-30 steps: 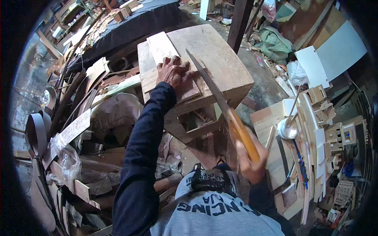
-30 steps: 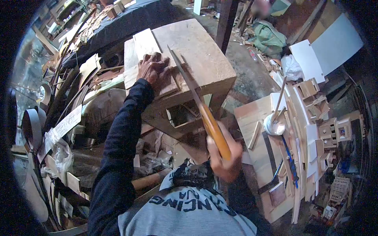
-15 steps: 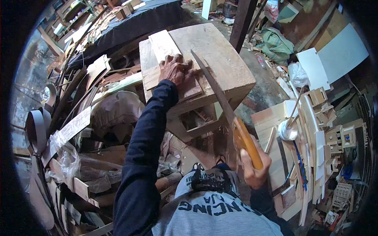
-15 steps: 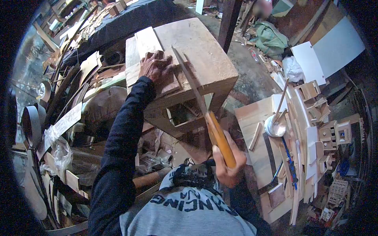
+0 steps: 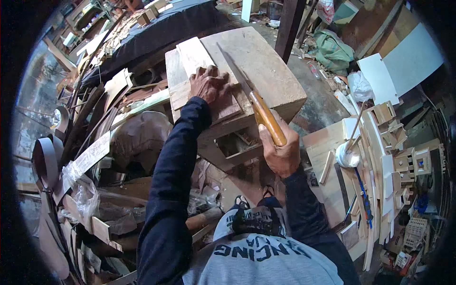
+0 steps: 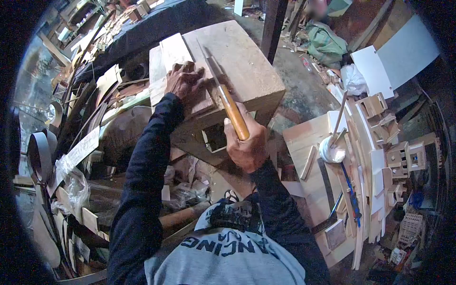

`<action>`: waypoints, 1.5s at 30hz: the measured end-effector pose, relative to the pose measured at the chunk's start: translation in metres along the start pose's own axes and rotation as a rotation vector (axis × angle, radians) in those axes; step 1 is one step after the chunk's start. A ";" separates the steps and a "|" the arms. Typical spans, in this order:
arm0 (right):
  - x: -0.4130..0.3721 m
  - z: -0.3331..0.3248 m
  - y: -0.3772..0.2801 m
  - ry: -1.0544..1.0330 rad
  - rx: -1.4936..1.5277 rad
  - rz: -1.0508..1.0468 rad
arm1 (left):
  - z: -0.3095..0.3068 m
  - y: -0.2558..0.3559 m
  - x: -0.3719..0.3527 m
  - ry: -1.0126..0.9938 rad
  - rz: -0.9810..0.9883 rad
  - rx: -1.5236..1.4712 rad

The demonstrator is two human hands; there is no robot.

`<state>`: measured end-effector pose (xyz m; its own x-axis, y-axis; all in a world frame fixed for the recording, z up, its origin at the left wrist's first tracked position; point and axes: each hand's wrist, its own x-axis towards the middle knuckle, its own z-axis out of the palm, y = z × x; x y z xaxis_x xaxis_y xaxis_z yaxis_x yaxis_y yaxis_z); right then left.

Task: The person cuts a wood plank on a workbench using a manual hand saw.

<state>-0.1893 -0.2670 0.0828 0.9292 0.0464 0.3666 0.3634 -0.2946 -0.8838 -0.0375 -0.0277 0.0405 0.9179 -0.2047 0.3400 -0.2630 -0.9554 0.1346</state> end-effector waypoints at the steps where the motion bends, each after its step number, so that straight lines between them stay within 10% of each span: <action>1: -0.006 -0.001 0.003 0.014 -0.027 -0.021 | 0.001 0.001 -0.002 -0.007 0.004 0.001; 10: -0.111 -0.074 -0.031 0.023 -0.085 0.051 | -0.005 0.008 -0.003 -0.016 -0.040 0.022; 18: -0.011 -0.010 -0.001 0.056 0.002 -0.056 | -0.004 0.004 -0.001 0.038 0.000 0.006; 45: -0.027 -0.026 -0.019 -0.023 -0.086 0.072 | 0.005 -0.001 0.001 -0.022 -0.057 0.026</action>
<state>-0.2231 -0.2879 0.0968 0.9544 0.0435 0.2953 0.2893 -0.3792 -0.8790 -0.0351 -0.0280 0.0360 0.9376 -0.1541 0.3118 -0.2023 -0.9708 0.1286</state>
